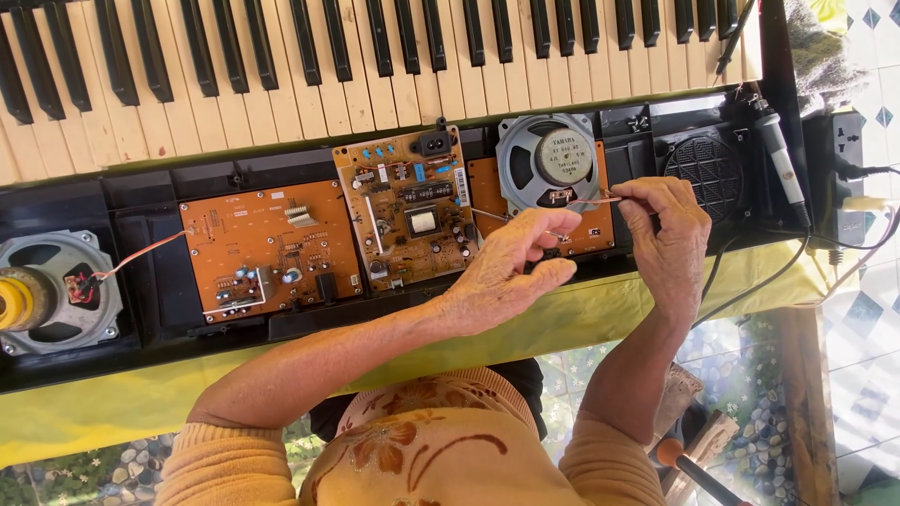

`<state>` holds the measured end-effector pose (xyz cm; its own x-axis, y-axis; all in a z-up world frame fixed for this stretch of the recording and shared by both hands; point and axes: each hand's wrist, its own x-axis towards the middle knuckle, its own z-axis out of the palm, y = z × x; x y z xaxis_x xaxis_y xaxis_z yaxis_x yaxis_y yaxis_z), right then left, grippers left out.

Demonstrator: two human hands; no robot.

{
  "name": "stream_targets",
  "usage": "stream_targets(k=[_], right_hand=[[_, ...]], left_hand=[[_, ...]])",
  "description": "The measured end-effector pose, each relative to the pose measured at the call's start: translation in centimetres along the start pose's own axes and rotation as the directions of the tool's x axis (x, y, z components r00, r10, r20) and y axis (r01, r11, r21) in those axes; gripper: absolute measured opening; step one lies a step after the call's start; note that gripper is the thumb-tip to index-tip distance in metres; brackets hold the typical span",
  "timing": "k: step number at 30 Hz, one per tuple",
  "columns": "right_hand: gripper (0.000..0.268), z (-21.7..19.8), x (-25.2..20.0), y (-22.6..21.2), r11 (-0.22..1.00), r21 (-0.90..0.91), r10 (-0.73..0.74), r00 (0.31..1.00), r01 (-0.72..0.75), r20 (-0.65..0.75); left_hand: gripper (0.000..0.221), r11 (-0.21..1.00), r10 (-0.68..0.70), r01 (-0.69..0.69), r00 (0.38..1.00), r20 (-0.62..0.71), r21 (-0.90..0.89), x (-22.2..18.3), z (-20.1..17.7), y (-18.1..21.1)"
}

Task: The person cleans the opened interior of an electronic keyboard. They use a brush to sweep dust from the circuit boards and speakers, reposition a speaker, and use a screwdriver on components inside the keyboard casing.

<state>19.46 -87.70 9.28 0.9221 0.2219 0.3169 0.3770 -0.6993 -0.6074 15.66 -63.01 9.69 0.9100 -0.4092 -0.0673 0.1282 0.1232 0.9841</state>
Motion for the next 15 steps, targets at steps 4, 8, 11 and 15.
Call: stream_targets(k=[4, 8, 11, 15], right_hand=[[0.009, -0.1, -0.2, 0.1, 1.000, 0.012, -0.016, 1.000, 0.016, -0.013], [0.009, -1.1, -0.1, 1.6, 0.999, -0.001, -0.046, 0.998, 0.046, 0.039], [0.015, -1.8, 1.2, 3.0, 0.998, -0.023, -0.064, 0.996, 0.066, 0.065], [0.017, -0.7, 4.2, 3.8, 0.998, -0.040, -0.033, 0.986, 0.039, 0.161]], left_hand=[[0.062, 0.999, -0.034, 0.035, 0.999, 0.014, -0.041, -0.2, 0.1, -0.7], [0.067, 0.994, -0.046, 0.039, 0.997, -0.069, -0.100, -0.4, -1.5, 2.4], [0.082, 0.982, -0.100, 0.071, 0.982, -0.162, -0.176, 0.1, -2.6, 4.0], [0.090, 0.958, -0.125, 0.072, 0.976, -0.177, -0.279, 1.2, -3.1, 2.7]])
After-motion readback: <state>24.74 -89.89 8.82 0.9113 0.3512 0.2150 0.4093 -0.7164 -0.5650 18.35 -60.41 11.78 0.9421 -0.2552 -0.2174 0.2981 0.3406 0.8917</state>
